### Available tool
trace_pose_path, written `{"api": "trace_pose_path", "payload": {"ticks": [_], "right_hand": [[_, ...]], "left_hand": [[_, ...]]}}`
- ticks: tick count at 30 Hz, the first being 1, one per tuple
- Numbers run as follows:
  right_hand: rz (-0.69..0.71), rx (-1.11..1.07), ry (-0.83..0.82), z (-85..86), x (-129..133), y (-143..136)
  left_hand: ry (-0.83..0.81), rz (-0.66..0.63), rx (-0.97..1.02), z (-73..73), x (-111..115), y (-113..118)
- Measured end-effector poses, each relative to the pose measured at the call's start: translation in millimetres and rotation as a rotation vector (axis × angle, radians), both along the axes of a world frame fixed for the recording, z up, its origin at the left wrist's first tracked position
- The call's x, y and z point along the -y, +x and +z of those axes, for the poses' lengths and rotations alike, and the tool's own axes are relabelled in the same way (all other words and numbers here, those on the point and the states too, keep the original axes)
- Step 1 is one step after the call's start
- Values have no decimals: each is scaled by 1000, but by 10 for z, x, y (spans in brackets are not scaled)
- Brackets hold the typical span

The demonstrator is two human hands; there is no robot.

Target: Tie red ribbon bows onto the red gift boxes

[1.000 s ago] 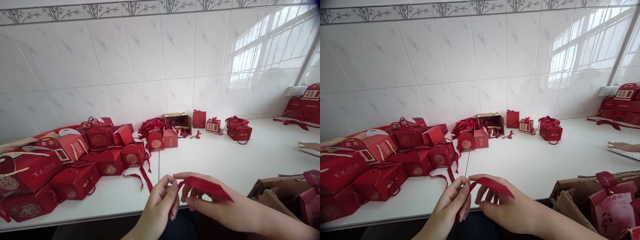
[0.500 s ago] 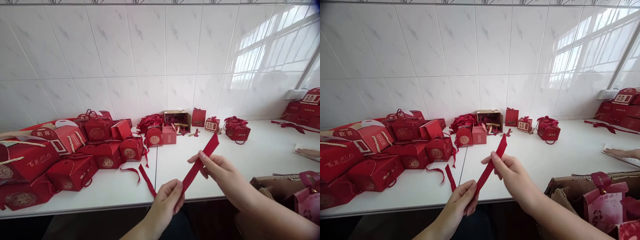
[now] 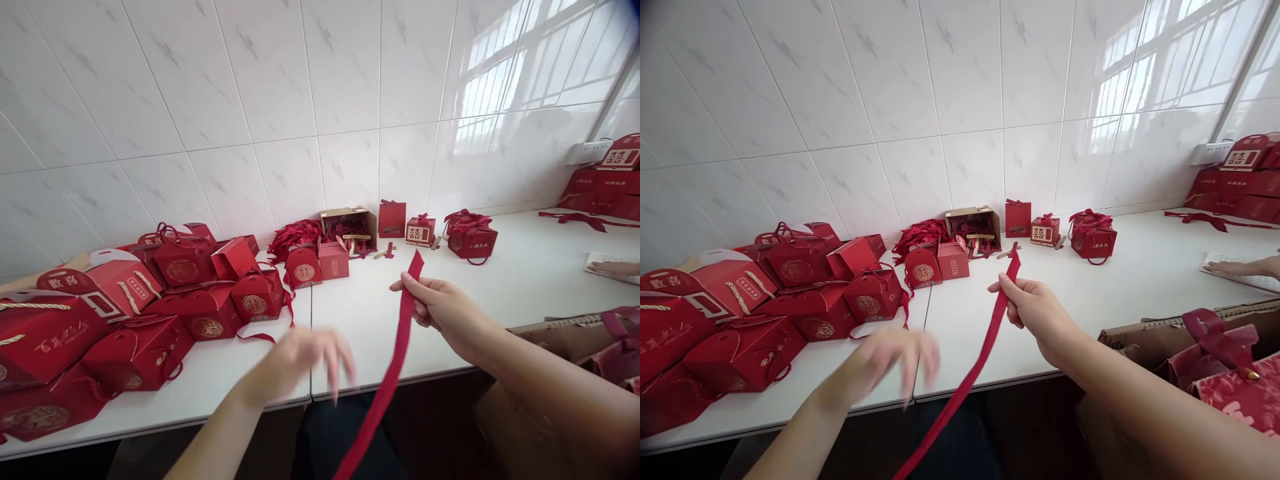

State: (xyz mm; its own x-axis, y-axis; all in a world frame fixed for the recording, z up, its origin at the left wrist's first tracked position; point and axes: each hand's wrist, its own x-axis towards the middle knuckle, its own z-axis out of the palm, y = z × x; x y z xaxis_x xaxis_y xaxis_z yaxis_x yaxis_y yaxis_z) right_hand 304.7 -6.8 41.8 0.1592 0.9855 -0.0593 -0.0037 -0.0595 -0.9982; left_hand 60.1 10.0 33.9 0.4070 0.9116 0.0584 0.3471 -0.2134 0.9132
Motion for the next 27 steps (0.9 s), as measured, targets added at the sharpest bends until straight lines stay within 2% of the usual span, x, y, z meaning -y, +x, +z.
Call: {"api": "trace_pose_path", "payload": {"ticks": [1,2,6,9,12,17,21,24,27], "right_hand": [[5,44,-3,-4,-8,3],[12,92,-2,-9,-15,2],[137,235,39,-19,-28,-26],[260,196,75,-10,-28,-57],[344,101,73,-3,-25,-88],[396,59,42,-26,-39,-120],[415,73,52,-45,-67,-124],[375,102,38,-24,-70,-115],[298,110,52,16,-63,-91]], "left_hand": [[57,14,-37,49,-226,98],[194,102,-179,73,-455,203],[296,173,-385,-17,-1222,584],[436,241,-486,-164,-1565,796],[523,289,-549,-307,-1785,983],[533,440,-615,-439,-1979,1183],[560,542,-630,-384,-2000,1190],[607,509,-631,-306,-1917,1123],[695,393,-616,-287,-1677,964]]}}
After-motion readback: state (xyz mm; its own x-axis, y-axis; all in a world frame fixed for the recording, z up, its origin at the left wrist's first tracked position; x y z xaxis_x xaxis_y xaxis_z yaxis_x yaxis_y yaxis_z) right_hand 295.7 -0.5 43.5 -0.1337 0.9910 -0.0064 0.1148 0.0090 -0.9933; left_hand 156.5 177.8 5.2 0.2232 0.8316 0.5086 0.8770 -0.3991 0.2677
